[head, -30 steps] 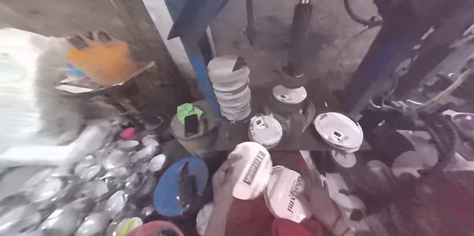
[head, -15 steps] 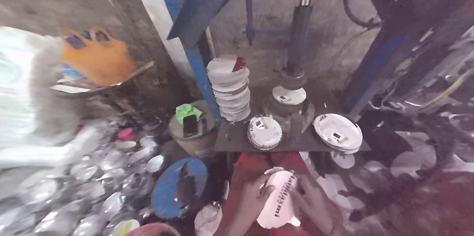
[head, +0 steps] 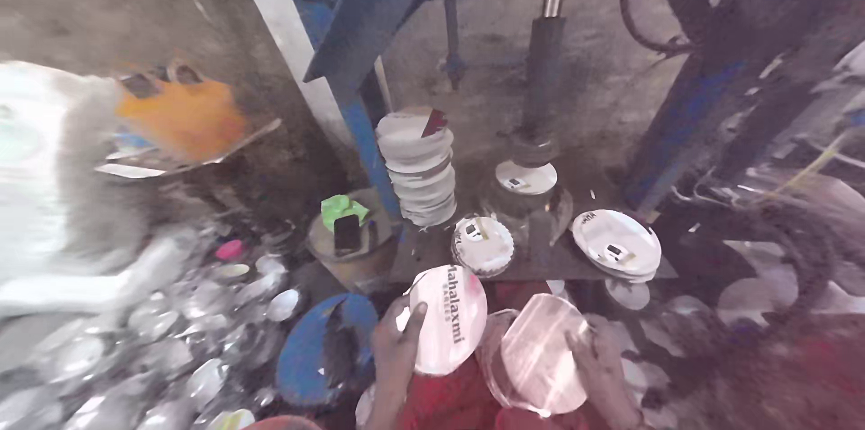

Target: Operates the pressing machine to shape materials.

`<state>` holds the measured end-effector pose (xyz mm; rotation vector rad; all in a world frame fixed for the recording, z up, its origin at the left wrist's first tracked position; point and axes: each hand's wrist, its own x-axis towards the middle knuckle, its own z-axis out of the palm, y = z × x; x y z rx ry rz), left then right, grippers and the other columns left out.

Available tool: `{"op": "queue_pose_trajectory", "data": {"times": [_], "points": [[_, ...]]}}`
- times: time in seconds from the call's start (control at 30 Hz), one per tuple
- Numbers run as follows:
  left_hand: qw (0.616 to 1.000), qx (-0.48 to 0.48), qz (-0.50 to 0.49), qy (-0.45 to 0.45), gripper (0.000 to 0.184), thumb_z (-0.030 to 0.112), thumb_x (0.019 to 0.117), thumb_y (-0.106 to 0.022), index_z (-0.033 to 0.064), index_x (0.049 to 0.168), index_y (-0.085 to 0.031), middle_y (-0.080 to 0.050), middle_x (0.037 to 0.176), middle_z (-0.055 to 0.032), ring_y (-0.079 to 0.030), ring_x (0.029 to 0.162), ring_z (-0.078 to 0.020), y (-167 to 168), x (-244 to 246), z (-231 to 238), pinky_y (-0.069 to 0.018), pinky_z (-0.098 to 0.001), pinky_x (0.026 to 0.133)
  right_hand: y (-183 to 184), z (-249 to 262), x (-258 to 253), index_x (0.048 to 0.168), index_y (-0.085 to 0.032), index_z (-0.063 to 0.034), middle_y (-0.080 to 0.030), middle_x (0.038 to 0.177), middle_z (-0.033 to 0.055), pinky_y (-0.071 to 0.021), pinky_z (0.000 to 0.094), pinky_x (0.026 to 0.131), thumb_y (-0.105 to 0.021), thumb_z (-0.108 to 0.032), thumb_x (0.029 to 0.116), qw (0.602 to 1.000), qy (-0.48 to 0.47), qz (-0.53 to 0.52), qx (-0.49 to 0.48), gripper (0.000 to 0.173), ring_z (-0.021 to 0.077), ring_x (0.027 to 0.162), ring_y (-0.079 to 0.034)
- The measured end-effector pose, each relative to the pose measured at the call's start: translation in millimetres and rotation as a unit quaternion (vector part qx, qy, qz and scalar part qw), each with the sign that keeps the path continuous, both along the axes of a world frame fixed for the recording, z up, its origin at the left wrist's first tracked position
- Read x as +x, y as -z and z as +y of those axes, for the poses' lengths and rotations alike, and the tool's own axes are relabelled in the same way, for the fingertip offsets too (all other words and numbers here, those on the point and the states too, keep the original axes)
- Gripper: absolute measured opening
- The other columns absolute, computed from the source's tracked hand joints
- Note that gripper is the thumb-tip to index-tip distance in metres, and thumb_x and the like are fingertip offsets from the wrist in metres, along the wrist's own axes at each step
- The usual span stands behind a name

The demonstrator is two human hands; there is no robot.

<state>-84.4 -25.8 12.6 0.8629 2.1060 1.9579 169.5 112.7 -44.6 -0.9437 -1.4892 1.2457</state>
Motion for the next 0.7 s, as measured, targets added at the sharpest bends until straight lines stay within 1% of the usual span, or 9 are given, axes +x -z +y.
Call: {"op": "queue_pose_trajectory", "data": {"times": [0.07,0.17,0.27,0.37,0.43,0.57,0.6,0.67,0.7], "points": [[0.991,0.082,-0.090,0.052,0.016,0.001,0.0905,-0.061,-0.0031,0.105,-0.065,-0.072,0.088,0.0012,-0.070,0.079,-0.0022,3.3,3.8,2.8,-0.0608,-0.0212,0.074,-12.1,-0.3,-0.4,0.132,-0.044,0.0052,-0.065,0.111,0.0034,-0.0581,0.0218,0.087,-0.059,-0.001,0.0945,0.991,0.011,0.112,-0.068,0.041,0.0028,0.098,-0.067],[0.945,0.160,-0.237,0.158,0.019,-0.003,0.0959,-0.048,0.0022,0.103,-0.065,-0.075,0.084,-0.0014,-0.073,0.071,-0.0092,6.2,13.0,6.5,-0.0631,-0.0270,0.067,-1.0,5.4,3.4,0.132,-0.045,0.0004,-0.067,0.110,0.0004,-0.0593,0.0229,0.084,-0.059,-0.002,0.0938,0.990,0.027,0.127,-0.060,0.041,0.0030,0.096,-0.068],[0.929,0.127,-0.250,0.243,0.021,0.002,0.0968,-0.051,0.0034,0.113,-0.064,-0.075,0.093,-0.0001,-0.073,0.080,-0.0095,17.6,30.4,10.3,-0.0629,-0.0295,0.074,-9.4,-6.4,5.0,0.133,-0.046,-0.0001,-0.069,0.109,0.0000,-0.0612,0.0262,0.083,-0.056,-0.001,0.0962,0.990,-0.044,0.114,-0.066,0.038,0.0052,0.093,-0.070],[0.915,0.050,-0.250,0.311,0.028,0.005,0.0979,-0.055,-0.0044,0.123,-0.059,-0.073,0.099,-0.0023,-0.072,0.086,-0.0093,25.8,63.1,15.8,-0.0616,-0.0311,0.080,-15.9,-17.1,0.6,0.117,-0.057,0.0001,-0.072,0.103,-0.0038,-0.0575,0.0224,0.087,-0.050,0.003,0.0984,0.986,-0.114,0.114,-0.042,0.020,0.0014,0.094,-0.068],[0.906,0.027,-0.265,0.328,0.031,0.004,0.0980,-0.051,-0.0041,0.127,-0.053,-0.071,0.105,-0.0028,-0.071,0.089,-0.0077,25.8,81.2,19.8,-0.0610,-0.0299,0.082,-25.4,-22.5,1.2,0.112,-0.059,-0.0009,-0.069,0.098,-0.0055,-0.0547,0.0183,0.088,-0.037,-0.002,0.1043,0.986,-0.108,0.098,-0.080,0.023,-0.0029,0.092,-0.065],[0.907,-0.022,-0.124,0.401,0.070,0.022,0.0986,-0.056,-0.0040,0.157,-0.027,-0.039,0.158,-0.0198,-0.046,0.140,-0.0185,34.2,80.8,21.9,-0.0408,-0.0360,0.115,-28.6,-9.2,11.2,0.117,-0.060,0.0030,-0.073,0.102,0.0011,-0.0559,0.0236,0.090,-0.011,-0.032,0.1103,0.982,-0.125,0.056,-0.127,0.060,0.0026,0.096,-0.068],[0.904,-0.057,-0.075,0.417,0.069,0.022,0.0999,-0.056,-0.0047,0.157,-0.028,-0.039,0.158,-0.0227,-0.046,0.142,-0.0240,33.0,78.5,20.9,-0.0393,-0.0414,0.116,-32.3,-7.4,12.8,0.122,-0.057,0.0056,-0.072,0.111,0.0045,-0.0544,0.0263,0.095,-0.017,-0.032,0.1086,0.980,-0.162,0.038,-0.114,0.056,0.0055,0.103,-0.067],[0.890,-0.125,-0.005,0.439,0.057,0.022,0.1011,-0.056,-0.0001,0.152,-0.043,-0.053,0.147,-0.0220,-0.056,0.133,-0.0294,33.6,74.5,19.7,-0.0431,-0.0501,0.112,-24.5,-4.8,19.7,0.133,-0.056,0.0078,-0.068,0.125,0.0110,-0.0522,0.0309,0.100,-0.050,-0.021,0.1009,0.972,-0.223,-0.059,-0.034,0.044,0.0106,0.111,-0.065],[0.885,-0.159,0.031,0.436,0.053,0.024,0.1006,-0.058,0.0043,0.149,-0.049,-0.061,0.138,-0.0199,-0.062,0.123,-0.0297,31.6,71.7,19.4,-0.0478,-0.0523,0.106,-23.2,-9.2,19.3,0.133,-0.059,0.0039,-0.071,0.120,0.0095,-0.0571,0.0313,0.093,-0.064,-0.021,0.0957,0.970,-0.220,-0.107,-0.004,0.046,0.0097,0.104,-0.069]]}}
